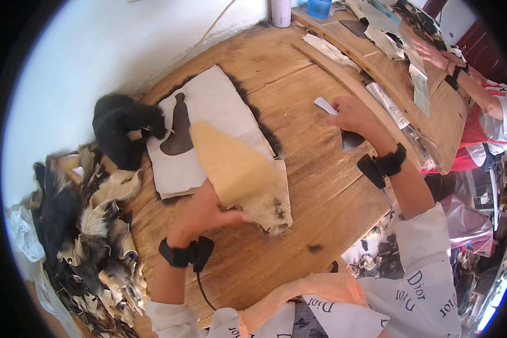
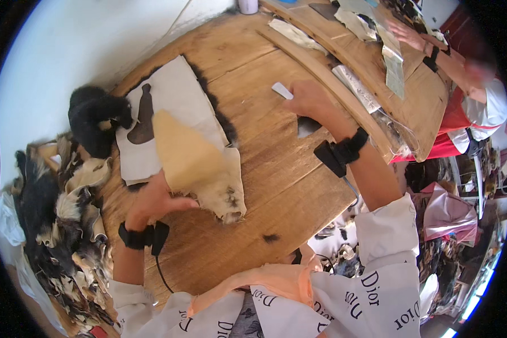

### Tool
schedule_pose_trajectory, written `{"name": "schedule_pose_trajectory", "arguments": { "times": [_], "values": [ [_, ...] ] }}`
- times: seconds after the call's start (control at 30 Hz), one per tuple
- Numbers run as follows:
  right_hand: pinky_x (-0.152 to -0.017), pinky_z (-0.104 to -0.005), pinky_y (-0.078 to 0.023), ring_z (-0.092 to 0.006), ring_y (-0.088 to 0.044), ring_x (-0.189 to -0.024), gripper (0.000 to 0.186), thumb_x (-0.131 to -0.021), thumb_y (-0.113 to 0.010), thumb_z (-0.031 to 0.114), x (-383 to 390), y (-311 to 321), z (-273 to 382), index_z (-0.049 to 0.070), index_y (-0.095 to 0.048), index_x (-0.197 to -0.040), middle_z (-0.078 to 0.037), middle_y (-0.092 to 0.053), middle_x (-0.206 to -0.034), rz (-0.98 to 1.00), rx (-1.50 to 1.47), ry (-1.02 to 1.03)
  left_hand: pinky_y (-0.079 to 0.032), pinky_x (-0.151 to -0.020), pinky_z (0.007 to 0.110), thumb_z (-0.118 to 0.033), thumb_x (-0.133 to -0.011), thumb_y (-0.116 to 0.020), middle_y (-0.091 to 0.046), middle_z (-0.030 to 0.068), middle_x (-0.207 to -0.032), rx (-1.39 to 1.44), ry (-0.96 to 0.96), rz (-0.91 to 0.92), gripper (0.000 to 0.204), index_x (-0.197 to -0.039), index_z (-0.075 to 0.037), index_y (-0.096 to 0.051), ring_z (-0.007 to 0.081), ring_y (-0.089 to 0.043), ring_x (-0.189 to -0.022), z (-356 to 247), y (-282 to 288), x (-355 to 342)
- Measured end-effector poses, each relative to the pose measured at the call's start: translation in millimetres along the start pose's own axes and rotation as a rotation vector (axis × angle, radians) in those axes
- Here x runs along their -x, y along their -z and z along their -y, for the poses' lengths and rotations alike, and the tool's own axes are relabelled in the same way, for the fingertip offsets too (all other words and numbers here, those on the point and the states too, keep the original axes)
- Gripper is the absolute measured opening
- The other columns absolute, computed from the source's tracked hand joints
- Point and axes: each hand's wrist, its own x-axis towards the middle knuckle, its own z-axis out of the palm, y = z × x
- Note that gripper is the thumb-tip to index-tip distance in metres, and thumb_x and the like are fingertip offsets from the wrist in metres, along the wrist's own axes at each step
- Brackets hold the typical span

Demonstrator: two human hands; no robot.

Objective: The person cuts a piece of fur with a knife, moves scraps aside, and then stitches the fur pieces together using a needle and thread.

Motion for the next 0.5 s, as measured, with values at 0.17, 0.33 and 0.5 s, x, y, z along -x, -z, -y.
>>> {"name": "schedule_pose_trajectory", "arguments": {
  "times": [0.17, 0.33, 0.5],
  "values": [
    [-0.055, -0.0309, -0.044, -0.0183, -0.054, -0.056, 0.026, -0.07, -0.064, 0.025, 28, 12, 4, 0.001, -0.061, -0.081, -0.01, -0.055, -0.06, -0.015, -0.406, -0.11, -0.023, -0.105, 0.046, -0.029, -0.073, -0.069, -0.042, 0.0124, -0.134, -0.474, -0.091, 0.28, 0.064, -0.129, -0.01, -0.045, 0.0287, -0.035, -0.126, -24, -37, 24],
    [-0.047, -0.03, -0.035, -0.0133, -0.041, -0.049, 0.026, -0.076, -0.066, 0.025, 62, 22, 28, 0.0, -0.059, -0.081, -0.006, -0.047, -0.054, -0.318, -0.352, 0.108, -0.022, -0.104, 0.051, -0.019, -0.077, -0.061, -0.036, 0.0117, -0.138, -0.726, -0.151, 0.526, 0.061, -0.133, -0.011, -0.039, 0.0267, -0.031, -0.13, -51, -80, 68],
    [-0.051, -0.0317, -0.038, -0.0199, -0.048, -0.059, 0.019, -0.068, -0.07, 0.017, 100, 39, 75, 0.004, -0.058, -0.075, -0.008, -0.047, -0.063, -0.209, -0.387, 0.393, -0.043, -0.091, 0.036, -0.001, -0.073, -0.058, -0.046, 0.0135, -0.131, 0.133, -0.332, 0.253, 0.064, -0.133, -0.009, -0.039, 0.025, -0.052, -0.113, -57, -51, 60]
  ]
}}
